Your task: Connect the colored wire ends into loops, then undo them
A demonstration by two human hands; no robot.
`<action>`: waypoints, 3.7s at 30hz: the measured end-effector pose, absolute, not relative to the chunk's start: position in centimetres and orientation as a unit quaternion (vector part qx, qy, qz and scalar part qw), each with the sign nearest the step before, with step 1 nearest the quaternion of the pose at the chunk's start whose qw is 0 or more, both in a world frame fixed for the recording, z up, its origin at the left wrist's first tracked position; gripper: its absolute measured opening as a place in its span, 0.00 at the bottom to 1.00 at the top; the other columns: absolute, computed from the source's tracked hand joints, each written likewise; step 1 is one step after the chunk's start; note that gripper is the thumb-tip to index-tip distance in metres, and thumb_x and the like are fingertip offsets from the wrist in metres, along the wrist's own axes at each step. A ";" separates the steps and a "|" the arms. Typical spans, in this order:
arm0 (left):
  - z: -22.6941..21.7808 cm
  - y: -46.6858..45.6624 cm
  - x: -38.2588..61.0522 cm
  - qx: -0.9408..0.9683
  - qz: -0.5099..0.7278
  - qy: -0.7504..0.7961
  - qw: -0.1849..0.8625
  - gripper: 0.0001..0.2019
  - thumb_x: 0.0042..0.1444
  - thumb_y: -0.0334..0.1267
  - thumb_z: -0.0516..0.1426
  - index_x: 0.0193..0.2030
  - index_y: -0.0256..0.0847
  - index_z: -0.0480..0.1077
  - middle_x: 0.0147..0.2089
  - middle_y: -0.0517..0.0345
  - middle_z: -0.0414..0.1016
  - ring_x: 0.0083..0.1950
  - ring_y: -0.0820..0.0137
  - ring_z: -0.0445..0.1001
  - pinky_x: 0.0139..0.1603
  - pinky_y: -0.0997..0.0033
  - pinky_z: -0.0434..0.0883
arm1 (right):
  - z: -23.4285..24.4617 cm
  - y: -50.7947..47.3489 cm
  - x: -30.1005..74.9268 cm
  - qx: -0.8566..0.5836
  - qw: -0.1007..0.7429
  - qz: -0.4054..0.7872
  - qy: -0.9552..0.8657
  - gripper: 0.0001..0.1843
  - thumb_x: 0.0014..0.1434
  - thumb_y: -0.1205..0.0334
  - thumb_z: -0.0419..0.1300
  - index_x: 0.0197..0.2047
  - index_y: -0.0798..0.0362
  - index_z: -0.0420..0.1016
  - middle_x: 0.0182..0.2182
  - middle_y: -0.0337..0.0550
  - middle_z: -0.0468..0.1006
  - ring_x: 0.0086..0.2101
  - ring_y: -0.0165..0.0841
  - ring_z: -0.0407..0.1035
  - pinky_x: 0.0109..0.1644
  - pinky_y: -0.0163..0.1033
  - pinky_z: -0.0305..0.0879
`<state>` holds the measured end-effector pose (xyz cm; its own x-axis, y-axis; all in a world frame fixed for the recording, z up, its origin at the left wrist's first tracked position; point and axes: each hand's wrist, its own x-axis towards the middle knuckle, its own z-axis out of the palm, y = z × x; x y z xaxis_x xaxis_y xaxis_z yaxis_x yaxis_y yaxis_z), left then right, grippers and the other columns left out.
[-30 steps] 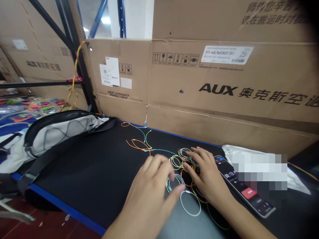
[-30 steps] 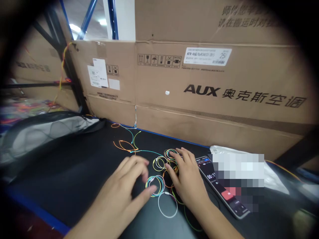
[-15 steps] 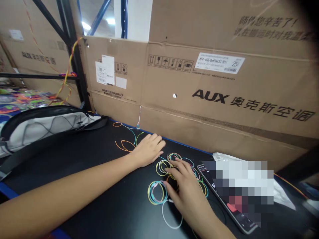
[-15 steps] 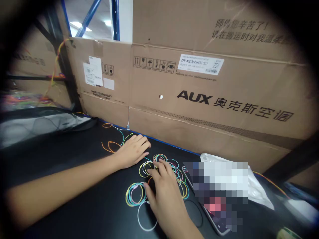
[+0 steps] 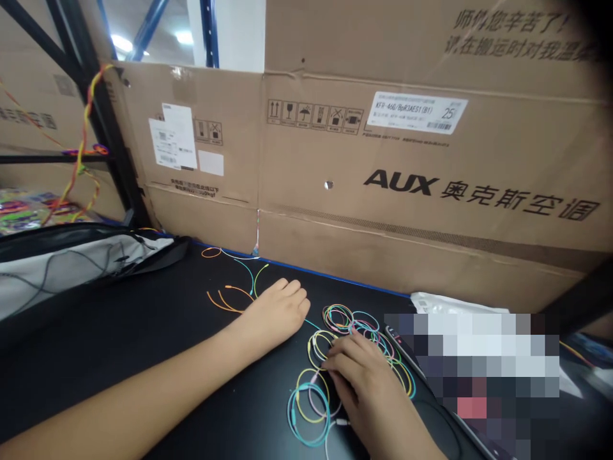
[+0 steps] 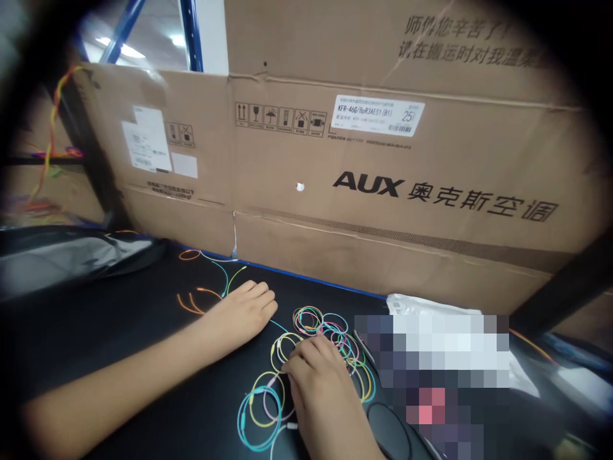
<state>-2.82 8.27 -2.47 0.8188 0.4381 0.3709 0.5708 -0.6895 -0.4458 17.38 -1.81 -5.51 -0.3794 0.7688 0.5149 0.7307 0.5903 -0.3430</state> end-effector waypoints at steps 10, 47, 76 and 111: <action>-2.1 8.2 -3.1 -0.896 -0.135 -0.268 0.328 0.05 0.65 0.27 0.56 0.37 0.37 0.70 0.36 0.53 0.70 0.41 0.60 0.68 0.47 0.60 0.63 | -6.0 -1.6 17.5 -0.448 0.347 0.004 -0.824 0.15 0.65 0.76 0.51 0.37 0.50 0.75 0.34 0.45 0.78 0.37 0.44 0.73 0.41 0.54 0.74; -1.1 6.0 -3.3 -0.921 -0.352 -0.100 0.131 0.12 0.72 0.26 0.50 0.52 0.40 0.72 0.48 0.56 0.84 0.44 0.71 0.78 0.55 0.62 0.66 | -3.7 0.5 20.8 -0.501 0.724 0.280 -0.383 0.11 0.53 0.62 0.71 0.40 0.53 0.81 0.20 0.32 0.74 0.23 0.30 0.68 0.30 0.37 0.66; -1.8 0.5 -0.8 -0.730 -0.312 -0.126 -0.595 0.14 0.54 0.45 0.71 0.30 0.35 0.80 0.32 0.50 0.83 0.35 0.68 0.81 0.42 0.69 0.75 | -1.3 -1.9 18.9 -0.370 0.599 0.589 -0.397 0.09 0.55 0.58 0.77 0.29 0.51 0.84 0.28 0.37 0.85 0.21 0.20 0.72 0.28 0.25 0.70; -1.9 0.9 -1.1 -0.700 -0.152 -0.146 -0.682 0.18 0.55 0.49 0.69 0.28 0.34 0.76 0.27 0.60 0.74 0.27 0.77 0.67 0.33 0.76 0.65 | -1.3 -6.5 20.4 -0.441 0.371 0.682 -0.450 0.15 0.44 0.66 0.81 0.24 0.56 0.79 0.20 0.38 0.81 0.16 0.23 0.70 0.18 0.25 0.68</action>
